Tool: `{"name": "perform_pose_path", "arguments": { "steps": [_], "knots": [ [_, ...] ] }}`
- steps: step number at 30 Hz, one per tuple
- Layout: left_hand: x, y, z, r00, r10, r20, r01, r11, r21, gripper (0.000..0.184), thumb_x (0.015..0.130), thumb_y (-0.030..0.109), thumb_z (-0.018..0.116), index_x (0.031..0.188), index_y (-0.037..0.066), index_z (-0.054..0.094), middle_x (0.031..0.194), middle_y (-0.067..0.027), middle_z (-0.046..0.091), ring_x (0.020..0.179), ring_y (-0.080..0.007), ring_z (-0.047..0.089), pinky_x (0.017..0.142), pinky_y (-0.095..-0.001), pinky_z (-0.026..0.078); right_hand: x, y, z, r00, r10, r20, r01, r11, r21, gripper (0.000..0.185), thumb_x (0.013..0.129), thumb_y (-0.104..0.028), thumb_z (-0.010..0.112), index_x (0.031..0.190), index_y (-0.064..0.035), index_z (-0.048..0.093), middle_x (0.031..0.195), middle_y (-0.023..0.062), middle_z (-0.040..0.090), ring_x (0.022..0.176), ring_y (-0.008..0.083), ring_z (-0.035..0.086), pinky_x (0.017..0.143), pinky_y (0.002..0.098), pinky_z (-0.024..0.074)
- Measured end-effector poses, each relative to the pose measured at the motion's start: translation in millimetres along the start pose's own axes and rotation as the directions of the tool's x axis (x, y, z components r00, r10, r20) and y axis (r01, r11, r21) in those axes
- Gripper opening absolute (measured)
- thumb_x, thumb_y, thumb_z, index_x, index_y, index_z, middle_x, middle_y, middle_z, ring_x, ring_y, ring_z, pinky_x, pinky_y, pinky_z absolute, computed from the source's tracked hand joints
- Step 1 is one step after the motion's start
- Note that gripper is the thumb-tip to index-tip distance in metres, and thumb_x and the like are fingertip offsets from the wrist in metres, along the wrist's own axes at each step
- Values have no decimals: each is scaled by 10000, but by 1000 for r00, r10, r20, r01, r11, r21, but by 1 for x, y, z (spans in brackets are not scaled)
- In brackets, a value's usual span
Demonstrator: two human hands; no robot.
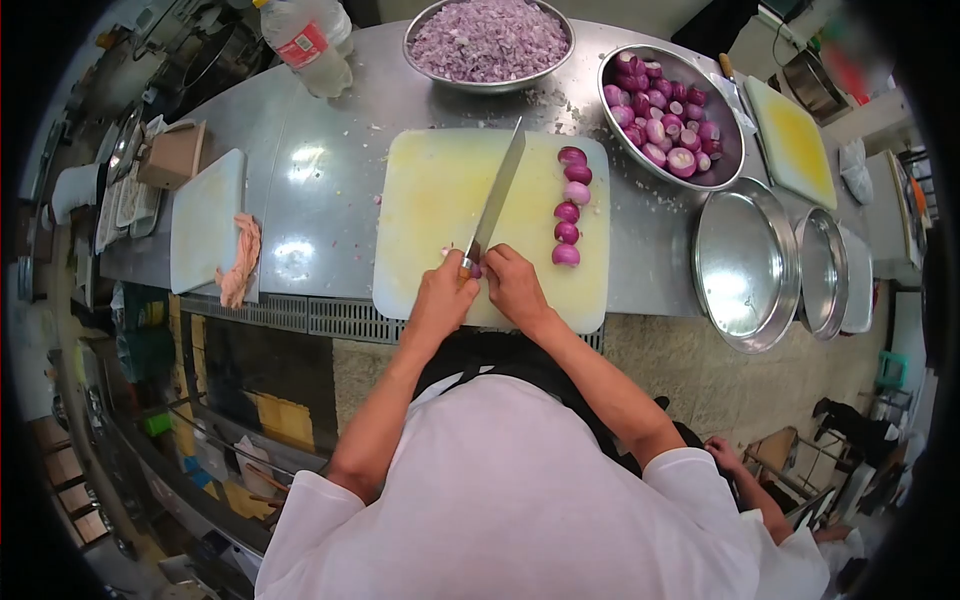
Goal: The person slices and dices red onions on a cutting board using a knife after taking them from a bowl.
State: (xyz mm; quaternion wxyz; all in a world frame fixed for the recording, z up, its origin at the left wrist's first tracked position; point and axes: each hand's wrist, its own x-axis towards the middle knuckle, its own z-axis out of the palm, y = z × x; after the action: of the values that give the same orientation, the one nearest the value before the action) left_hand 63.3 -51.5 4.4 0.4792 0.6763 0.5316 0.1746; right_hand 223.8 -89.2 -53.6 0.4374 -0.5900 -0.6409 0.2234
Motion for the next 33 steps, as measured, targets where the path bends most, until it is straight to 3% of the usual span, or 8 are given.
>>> {"name": "perform_pose_path", "arguments": {
  "steps": [6, 8, 12, 19, 25, 28, 31, 33],
  "knots": [
    [-25, 16, -50, 990, -93, -105, 78, 986, -145, 146, 918, 94, 593, 1038, 21, 552, 604, -25, 512, 406, -121, 498, 366, -317, 401, 13, -26, 11, 993, 116, -16, -117, 981, -157, 156, 890, -91, 695, 1028, -27, 666, 960, 174, 615, 911, 386, 638, 751, 483, 562],
    [-19, -5, -55, 983, -151, -102, 139, 984, -114, 145, 916, 92, 586, 1039, 23, 551, 600, -21, 505, 401, -119, 488, 361, -316, 397, 10, -32, 19, 994, -11, 113, 34, 978, -208, 239, 860, -134, 720, 1077, -46, 669, 1017, 165, 614, 962, 374, 626, 756, 482, 572],
    [-21, -23, -60, 973, -212, -94, 195, 967, -163, 148, 910, 80, 563, 1045, 22, 544, 585, -17, 486, 390, -124, 470, 349, -320, 379, -17, -30, -2, 974, -3, 225, 60, 967, -246, 145, 831, -32, 645, 968, -22, 692, 1046, 170, 599, 1008, 376, 600, 802, 462, 563],
    [-25, -19, -55, 968, -229, -104, 217, 969, -115, 143, 903, 73, 557, 1038, 32, 535, 580, -22, 469, 379, -135, 463, 343, -328, 368, -50, 2, -94, 998, 64, 15, -53, 914, -402, 317, 752, 98, 655, 1025, -32, 749, 1160, 134, 629, 1096, 360, 595, 891, 448, 544],
    [-22, -22, -61, 978, -193, -81, 190, 981, -42, 141, 915, 93, 553, 1025, 23, 498, 586, -109, 556, 409, -210, 572, 382, -382, 446, -21, 5, -131, 993, 63, 98, -35, 964, -264, 349, 735, 46, 770, 1065, -64, 755, 1173, 143, 645, 1162, 358, 608, 965, 452, 537],
    [-23, -21, -60, 977, -200, -74, 198, 979, -39, 139, 916, 92, 552, 1021, 23, 492, 589, -115, 566, 411, -214, 578, 382, -385, 448, 32, 46, -179, 979, -68, -193, -24, 900, -436, 321, 786, -15, 787, 1103, -48, 754, 1161, 136, 661, 1122, 379, 630, 971, 438, 532],
    [-24, -19, -60, 980, -180, -88, 173, 982, -74, 150, 915, 96, 547, 1029, 17, 488, 586, -118, 573, 416, -222, 588, 382, -386, 452, 95, 94, -246, 885, 100, -455, -343, 801, -491, 306, 830, -114, 706, 1104, 14, 756, 1110, 249, 726, 1053, 426, 693, 980, 477, 541],
    [-23, -18, -59, 976, -202, -83, 202, 979, -9, 174, 914, 101, 546, 1051, 7, 492, 596, -133, 592, 426, -243, 604, 402, -398, 475, 124, 141, -280, 767, 448, -460, -638, 449, -626, 374, 870, -197, 659, 1142, 43, 751, 1116, 266, 742, 1114, 425, 709, 1005, 478, 549]
  ]
}}
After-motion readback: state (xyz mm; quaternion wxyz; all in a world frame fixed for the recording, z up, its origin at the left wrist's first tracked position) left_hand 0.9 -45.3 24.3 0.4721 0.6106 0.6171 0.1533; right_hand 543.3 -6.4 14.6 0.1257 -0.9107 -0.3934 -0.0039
